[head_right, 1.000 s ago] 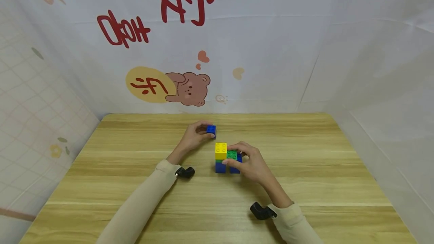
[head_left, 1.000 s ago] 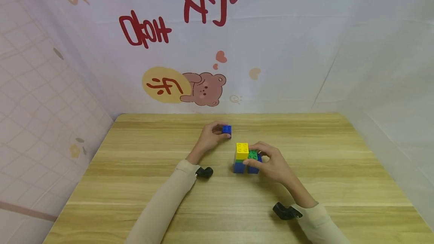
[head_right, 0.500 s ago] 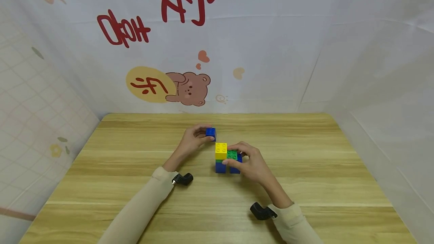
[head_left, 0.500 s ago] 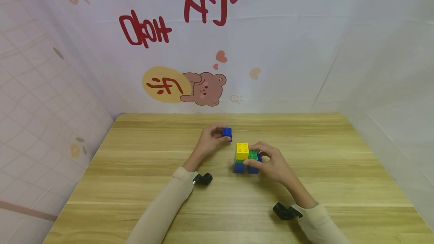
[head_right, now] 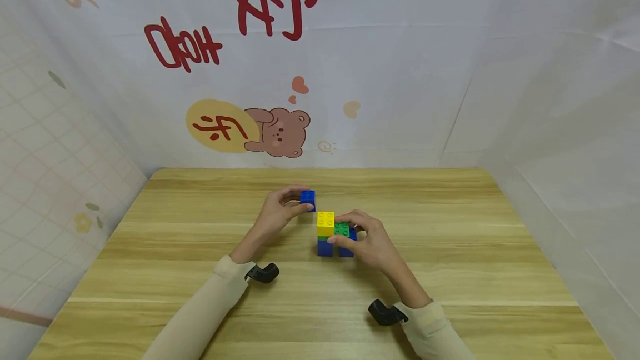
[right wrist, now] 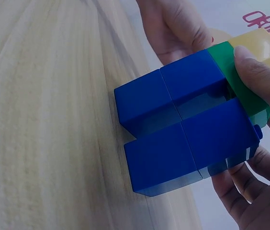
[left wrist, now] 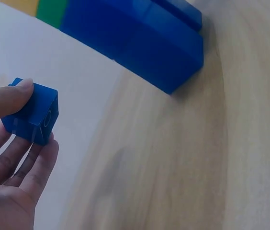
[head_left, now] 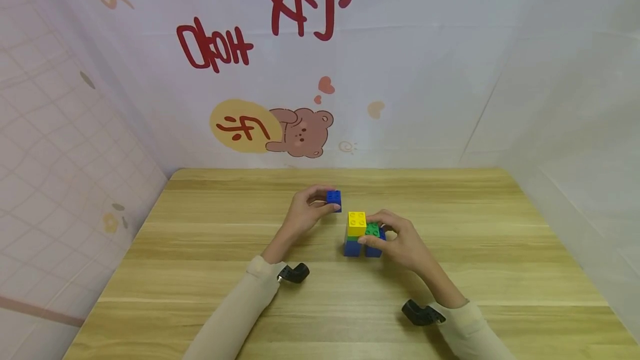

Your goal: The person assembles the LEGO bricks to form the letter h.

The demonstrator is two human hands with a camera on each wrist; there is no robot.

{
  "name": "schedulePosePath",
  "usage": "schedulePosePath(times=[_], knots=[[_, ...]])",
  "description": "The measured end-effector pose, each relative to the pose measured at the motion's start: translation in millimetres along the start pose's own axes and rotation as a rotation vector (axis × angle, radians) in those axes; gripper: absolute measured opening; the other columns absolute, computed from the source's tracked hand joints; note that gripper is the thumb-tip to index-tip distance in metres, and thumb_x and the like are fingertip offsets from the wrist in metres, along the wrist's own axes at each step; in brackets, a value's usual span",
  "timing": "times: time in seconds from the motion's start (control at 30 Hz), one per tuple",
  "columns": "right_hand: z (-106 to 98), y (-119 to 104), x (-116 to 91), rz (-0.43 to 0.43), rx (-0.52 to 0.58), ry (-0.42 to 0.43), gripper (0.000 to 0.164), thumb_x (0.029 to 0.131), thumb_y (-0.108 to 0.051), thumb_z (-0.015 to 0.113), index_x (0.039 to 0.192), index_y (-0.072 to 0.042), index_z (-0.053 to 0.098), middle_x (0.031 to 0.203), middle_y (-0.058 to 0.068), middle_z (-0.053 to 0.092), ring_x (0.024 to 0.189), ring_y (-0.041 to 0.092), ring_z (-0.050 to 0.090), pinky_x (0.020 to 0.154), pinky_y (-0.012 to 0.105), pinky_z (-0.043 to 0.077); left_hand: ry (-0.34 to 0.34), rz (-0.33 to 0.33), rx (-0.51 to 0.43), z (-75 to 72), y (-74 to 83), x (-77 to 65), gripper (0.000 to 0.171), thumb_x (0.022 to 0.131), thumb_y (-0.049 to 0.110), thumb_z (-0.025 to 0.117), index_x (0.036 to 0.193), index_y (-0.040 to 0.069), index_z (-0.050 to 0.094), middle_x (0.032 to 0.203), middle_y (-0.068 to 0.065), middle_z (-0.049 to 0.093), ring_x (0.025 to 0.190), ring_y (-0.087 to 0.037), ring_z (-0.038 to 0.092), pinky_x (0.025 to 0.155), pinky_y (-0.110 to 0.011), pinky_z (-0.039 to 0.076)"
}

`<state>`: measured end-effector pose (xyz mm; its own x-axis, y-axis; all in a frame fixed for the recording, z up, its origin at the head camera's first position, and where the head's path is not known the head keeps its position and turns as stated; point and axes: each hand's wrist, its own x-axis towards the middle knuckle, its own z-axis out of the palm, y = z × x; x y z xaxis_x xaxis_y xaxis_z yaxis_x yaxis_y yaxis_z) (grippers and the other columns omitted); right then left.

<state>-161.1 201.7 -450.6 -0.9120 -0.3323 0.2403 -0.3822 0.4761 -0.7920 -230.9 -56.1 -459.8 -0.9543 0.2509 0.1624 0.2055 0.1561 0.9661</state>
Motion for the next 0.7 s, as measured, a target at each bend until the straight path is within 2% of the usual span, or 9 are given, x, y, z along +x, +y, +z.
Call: schedulePosePath(times=[0.3, 0.7], knots=[[1, 0, 0, 0.003, -0.001, 0.001, 0.032, 0.088, -0.028, 0.083, 0.118, -0.026, 0.073, 0.109, -0.008, 0.071, 0.097, 0.011, 0.062, 0.087, 0.031, 0.057, -0.010, -0.007, -0.029, -5.8, 20.7, -11.7, 0.041, 0.089, 0.015, 0.080, 0.129, 0.011, 0.068, 0.125, -0.012, 0.068, 0.113, -0.027, 0.065, 0.100, -0.031, 0.059], [2, 0, -1, -0.002, 0.009, 0.000, 0.031, 0.088, -0.026, 0.082, 0.118, -0.025, 0.073, 0.109, -0.008, 0.071, 0.097, 0.011, 0.062, 0.087, 0.033, 0.057, -0.025, 0.037, -0.080, -9.9, 46.1, -24.9, 0.039, 0.090, 0.015, 0.080, 0.128, 0.015, 0.069, 0.122, -0.012, 0.068, 0.111, -0.028, 0.069, 0.095, -0.030, 0.061]])
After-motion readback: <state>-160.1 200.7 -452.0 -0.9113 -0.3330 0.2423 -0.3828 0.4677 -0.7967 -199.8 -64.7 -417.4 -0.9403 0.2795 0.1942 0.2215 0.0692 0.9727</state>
